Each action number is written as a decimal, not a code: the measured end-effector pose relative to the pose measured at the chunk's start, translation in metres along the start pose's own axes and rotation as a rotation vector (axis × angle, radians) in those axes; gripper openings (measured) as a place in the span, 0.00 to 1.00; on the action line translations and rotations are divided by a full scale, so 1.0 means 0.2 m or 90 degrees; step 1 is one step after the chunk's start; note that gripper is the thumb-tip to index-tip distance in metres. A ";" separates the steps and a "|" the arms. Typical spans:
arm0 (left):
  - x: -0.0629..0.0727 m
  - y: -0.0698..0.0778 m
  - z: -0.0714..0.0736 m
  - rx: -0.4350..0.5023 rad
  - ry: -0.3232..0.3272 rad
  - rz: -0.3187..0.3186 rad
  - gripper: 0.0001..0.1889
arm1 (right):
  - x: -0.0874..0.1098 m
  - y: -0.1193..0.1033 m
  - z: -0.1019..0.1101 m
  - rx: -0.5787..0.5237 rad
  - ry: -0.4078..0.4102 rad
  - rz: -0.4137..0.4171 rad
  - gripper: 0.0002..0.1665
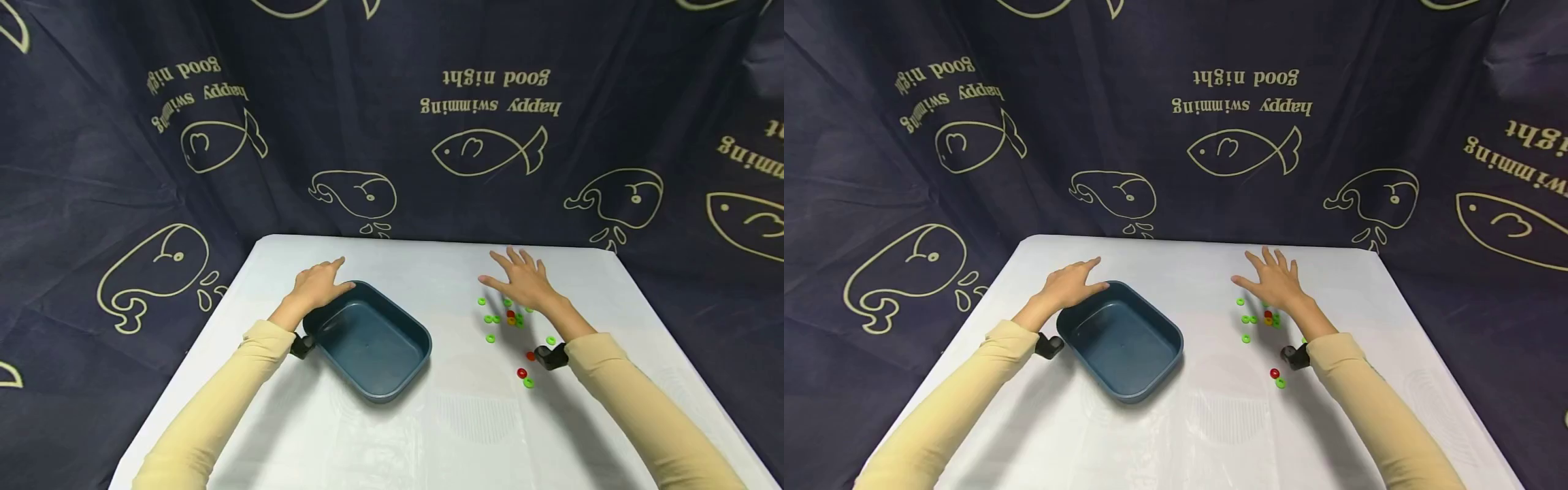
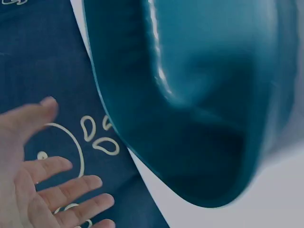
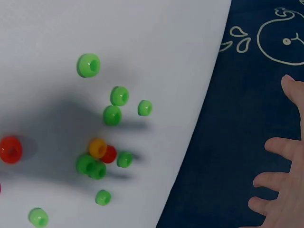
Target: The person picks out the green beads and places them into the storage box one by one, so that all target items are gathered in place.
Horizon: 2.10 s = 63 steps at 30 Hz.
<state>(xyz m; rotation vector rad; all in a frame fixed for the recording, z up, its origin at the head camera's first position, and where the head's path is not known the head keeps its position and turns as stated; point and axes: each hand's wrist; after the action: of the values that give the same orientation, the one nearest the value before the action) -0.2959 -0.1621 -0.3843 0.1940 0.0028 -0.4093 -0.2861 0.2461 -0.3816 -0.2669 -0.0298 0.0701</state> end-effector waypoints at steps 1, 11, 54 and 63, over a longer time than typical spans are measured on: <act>0.01 -0.01 0.00 0.001 -0.004 0.014 0.37 | 0.00 0.00 -0.01 0.000 0.000 0.001 0.47; 0.12 -0.14 -0.04 0.054 -0.036 0.092 0.28 | -0.03 0.01 -0.14 0.018 0.039 0.028 0.34; 0.21 -0.25 -0.18 0.181 0.026 0.062 0.17 | -0.17 0.03 -0.42 0.015 0.056 -0.075 0.13; 0.21 -0.28 -0.19 0.191 0.042 0.054 0.16 | -0.15 -0.10 -0.30 0.005 0.105 -0.002 0.13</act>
<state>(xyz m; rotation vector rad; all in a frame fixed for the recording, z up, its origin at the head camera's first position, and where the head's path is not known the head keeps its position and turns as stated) -0.2780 -0.2214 -0.4345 0.5012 -0.0025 -0.3178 -0.3129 0.2094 -0.4342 -0.2641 0.1337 0.0447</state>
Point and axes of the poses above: each hand's wrist, its own x-axis away from the middle knuckle, its own z-axis out of the back of the hand, y = z × x, and after that the axes turned 9 degrees about -z, right-handed
